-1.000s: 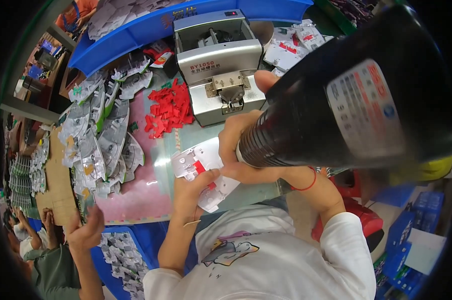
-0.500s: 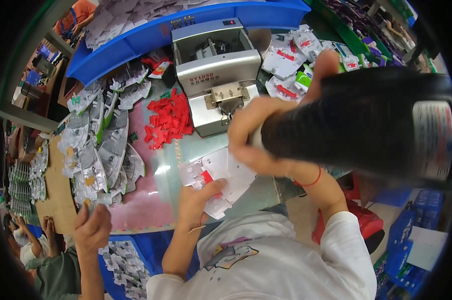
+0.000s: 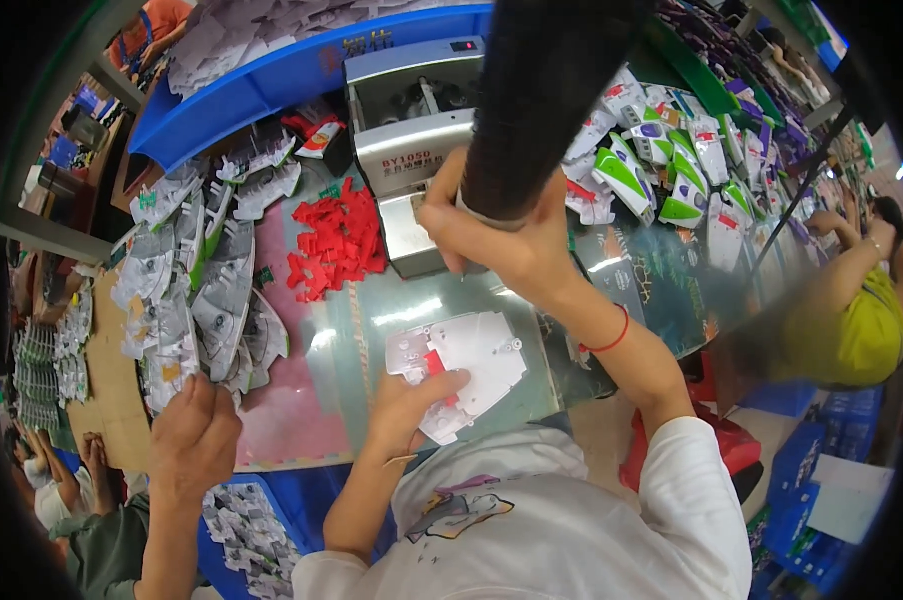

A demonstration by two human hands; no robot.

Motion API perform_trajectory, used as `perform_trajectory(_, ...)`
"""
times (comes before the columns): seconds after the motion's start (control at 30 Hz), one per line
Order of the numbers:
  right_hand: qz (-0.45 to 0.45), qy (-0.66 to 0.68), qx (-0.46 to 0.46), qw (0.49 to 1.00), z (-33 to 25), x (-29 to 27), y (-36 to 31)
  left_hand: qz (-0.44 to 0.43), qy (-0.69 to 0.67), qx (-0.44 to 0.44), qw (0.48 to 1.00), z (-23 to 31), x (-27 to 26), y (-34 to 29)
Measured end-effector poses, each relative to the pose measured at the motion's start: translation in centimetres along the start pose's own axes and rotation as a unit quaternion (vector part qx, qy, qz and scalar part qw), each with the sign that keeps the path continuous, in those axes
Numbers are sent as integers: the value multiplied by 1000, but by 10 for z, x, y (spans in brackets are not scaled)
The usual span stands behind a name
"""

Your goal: The person assembles small plastic electronic components by inserting colored tabs into plastic housings, then secures them using a handheld power tool.

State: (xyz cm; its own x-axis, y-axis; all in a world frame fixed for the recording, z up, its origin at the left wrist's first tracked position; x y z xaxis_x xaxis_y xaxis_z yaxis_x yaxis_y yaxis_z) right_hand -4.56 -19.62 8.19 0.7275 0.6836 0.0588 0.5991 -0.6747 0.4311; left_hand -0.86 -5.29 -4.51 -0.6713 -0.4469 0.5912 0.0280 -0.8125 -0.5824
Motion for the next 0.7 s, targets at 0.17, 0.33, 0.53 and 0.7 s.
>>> perform_trajectory(0.17,-78,175,31,981,-5,12,-27,-16,26,-11,999,1,5,-2)
perform_trajectory(0.33,-132,193,-3,972,-7,18,-39,-32,36,-28,998,-2,7,-4)
perform_trajectory(0.53,-156,175,-32,972,-10,20,-42,-37,48,-48,997,0,12,-9)
perform_trajectory(0.7,-151,158,-57,974,-13,19,-41,-69,41,2,997,10,16,-12)
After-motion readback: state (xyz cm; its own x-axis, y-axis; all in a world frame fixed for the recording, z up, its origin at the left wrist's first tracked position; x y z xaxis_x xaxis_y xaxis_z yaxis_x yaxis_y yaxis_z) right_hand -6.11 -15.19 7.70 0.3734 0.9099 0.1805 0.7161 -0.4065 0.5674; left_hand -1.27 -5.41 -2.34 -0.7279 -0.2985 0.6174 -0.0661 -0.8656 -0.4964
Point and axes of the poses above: each hand's wrist, its own y-axis towards the middle knuckle, its own x-axis out of the palm, z = x × y, the point moved 7 cm from there along y, towards the middle knuckle, and after that the axes turned 7 degrees about -x, right-handed, at the moved point
